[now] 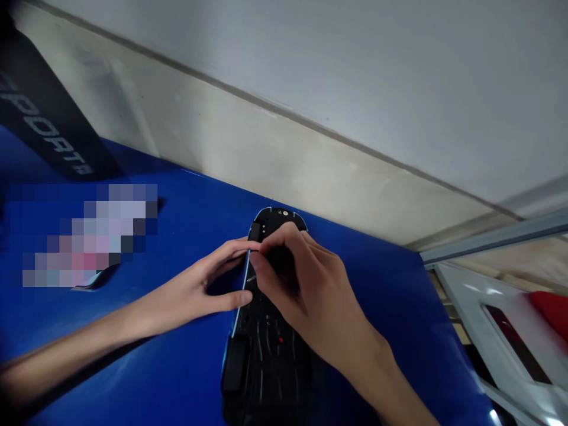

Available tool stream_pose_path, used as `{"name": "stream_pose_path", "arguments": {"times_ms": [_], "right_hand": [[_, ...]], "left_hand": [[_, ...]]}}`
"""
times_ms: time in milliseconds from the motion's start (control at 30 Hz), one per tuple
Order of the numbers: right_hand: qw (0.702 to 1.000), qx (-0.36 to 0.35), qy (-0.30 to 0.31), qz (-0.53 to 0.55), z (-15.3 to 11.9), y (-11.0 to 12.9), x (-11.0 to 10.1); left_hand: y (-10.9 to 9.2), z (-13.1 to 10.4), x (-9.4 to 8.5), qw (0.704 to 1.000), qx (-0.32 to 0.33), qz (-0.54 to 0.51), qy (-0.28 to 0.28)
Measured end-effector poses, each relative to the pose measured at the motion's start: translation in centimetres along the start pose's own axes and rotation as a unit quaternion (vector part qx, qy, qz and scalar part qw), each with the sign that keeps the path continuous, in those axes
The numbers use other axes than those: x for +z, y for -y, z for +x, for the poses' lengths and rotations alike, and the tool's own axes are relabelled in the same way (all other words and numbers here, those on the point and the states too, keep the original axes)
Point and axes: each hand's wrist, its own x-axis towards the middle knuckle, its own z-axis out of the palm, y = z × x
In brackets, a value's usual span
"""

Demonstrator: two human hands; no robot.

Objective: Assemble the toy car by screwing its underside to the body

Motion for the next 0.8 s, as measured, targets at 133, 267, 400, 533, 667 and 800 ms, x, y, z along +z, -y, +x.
{"name": "stream_pose_path", "arguments": {"times_ms": [133,267,400,533,667,800], "right_hand": [[1.000,-0.009,0.012,0.003,-0.07,-0.01,-0.17],[0.999,-0.023,0.035,-0.002,-0.03,0.02,-0.50],[0.999,-0.033,0.040,-0.005,-0.04,-0.09,-0.61],[0.999,-0.036,0.031,-0.009,-0.19,-0.23,-0.48],[0.999,-0.035,0.025,-0.012,-0.22,-0.27,-0.34],[0.999,-0.029,0.015,-0.012,-0.10,-0.28,-0.25]], "left_hand": [[0.04,0.06,0.02,1.000,0.006,-0.001,0.000],[0.02,0.06,0.03,1.000,0.009,0.000,0.001],[-0.14,0.10,0.00,1.000,0.012,0.003,0.000],[-0.29,0.09,-0.11,1.000,0.010,0.010,0.007],[-0.34,0.06,-0.20,1.000,0.013,0.008,0.006],[-0.23,0.08,-0.16,1.000,0.016,0.006,0.002]]}}
